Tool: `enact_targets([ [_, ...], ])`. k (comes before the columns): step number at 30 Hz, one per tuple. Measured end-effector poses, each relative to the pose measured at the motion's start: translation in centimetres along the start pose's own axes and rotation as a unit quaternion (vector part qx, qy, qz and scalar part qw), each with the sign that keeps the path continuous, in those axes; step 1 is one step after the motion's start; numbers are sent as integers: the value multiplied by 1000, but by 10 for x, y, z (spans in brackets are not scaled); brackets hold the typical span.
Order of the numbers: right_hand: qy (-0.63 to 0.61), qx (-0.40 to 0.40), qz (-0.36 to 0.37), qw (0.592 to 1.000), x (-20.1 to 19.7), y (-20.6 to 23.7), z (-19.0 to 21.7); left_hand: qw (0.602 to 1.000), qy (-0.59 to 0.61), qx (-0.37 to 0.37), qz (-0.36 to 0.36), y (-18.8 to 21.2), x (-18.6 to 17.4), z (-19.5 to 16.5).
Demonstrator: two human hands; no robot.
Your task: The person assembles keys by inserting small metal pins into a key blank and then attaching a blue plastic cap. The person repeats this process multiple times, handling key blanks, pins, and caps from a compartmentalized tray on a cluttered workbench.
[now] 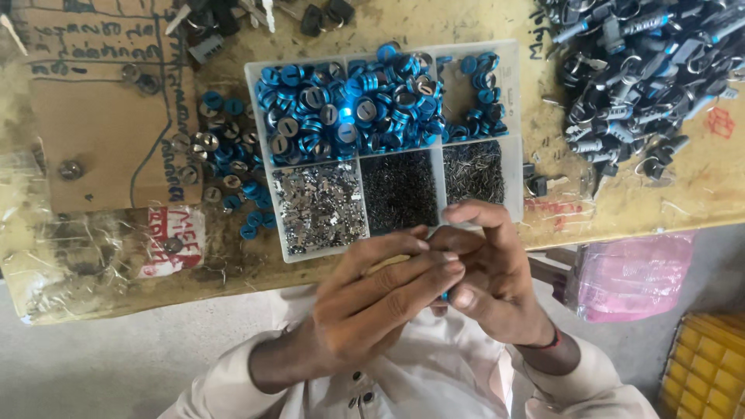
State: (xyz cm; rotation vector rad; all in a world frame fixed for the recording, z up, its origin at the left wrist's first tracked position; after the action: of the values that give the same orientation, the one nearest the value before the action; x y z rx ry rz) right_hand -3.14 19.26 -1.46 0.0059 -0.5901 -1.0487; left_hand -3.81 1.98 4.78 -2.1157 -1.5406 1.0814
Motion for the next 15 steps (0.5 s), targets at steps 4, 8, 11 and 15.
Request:
enact_targets([
  [4, -57, -27, -35, 997, -2, -5, -10, 1000, -18, -10, -14, 3, 11, 5],
  [8, -88, -11, -30, 996, -6, -14, -18, 999, -25, -21, -18, 3, 8, 12],
  [11, -103, 0, -10, 995, -11, -17, -20, 999, 13, -46, -14, -2, 1, 17],
  [15, -70, -16, 12, 997, -16, -21, -22, 995, 57, -82, 0, -8, -5, 21],
])
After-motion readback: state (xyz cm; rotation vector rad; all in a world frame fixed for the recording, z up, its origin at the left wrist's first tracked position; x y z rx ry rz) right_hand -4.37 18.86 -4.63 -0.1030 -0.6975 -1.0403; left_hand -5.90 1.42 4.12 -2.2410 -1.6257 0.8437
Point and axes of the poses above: each hand's wrist, its own y-axis away from the middle knuckle, its own x-axis out of the palm, z = x × y, the point moved 6 cm from there along -y, towards the middle knuckle, and after that the axes turned 11 degrees about x, right-handed, at the moved point
